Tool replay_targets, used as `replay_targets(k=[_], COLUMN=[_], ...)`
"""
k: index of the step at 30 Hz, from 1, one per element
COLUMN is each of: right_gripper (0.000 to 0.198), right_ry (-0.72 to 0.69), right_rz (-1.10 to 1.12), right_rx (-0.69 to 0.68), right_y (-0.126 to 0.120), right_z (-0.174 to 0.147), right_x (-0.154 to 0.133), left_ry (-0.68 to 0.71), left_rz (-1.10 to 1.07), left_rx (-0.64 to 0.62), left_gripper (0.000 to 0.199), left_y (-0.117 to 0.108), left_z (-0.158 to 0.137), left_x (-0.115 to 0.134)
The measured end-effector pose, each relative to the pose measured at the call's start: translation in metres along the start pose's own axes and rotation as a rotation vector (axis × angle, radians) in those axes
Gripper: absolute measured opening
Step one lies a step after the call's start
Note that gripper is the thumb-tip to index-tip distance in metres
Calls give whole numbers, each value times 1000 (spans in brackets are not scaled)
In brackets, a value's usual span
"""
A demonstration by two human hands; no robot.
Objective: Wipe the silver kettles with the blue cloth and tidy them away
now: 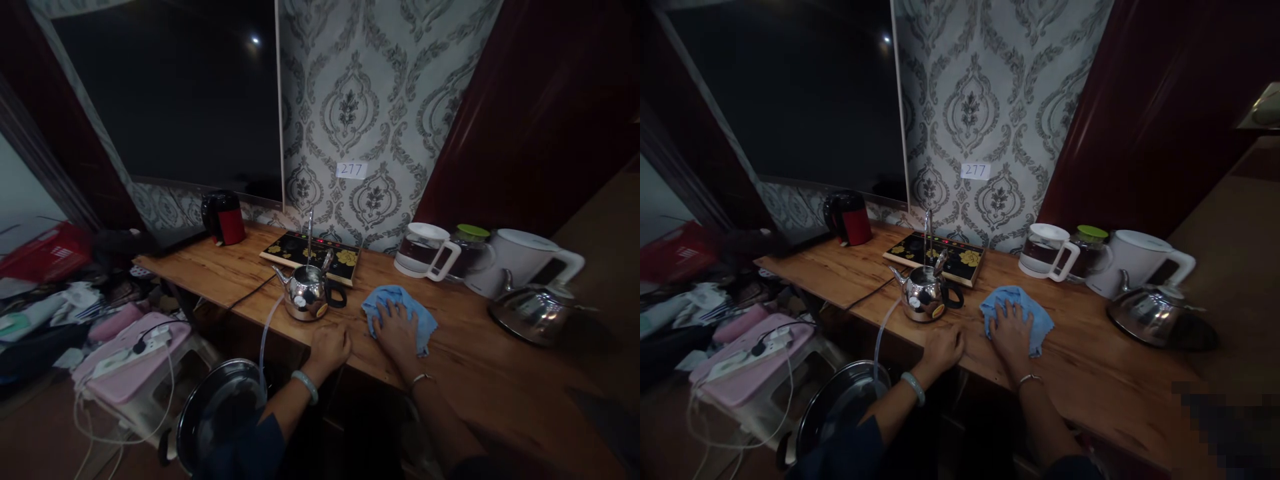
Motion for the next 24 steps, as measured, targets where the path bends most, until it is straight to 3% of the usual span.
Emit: replay_targets(k=[24], right_gripper=[42], right_ry=[12], right_rz=[5], right_rx=[-11], right_y=[1], right_z=[1], right_x=[-1], left_ry=[7], left_rz=[13], left_rx=[12], left_gripper=[20], left_y=[4], left_z=[1], left_x=[-2])
Point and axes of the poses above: each hand's wrist, its own z-axis towards the middle knuckle, its own y-axis out of the palm, x = y × z, the point moved 6 cm from there along z, towards the middle knuckle, and after that the axes turned 9 degrees about -y, right-handed, at the moved point
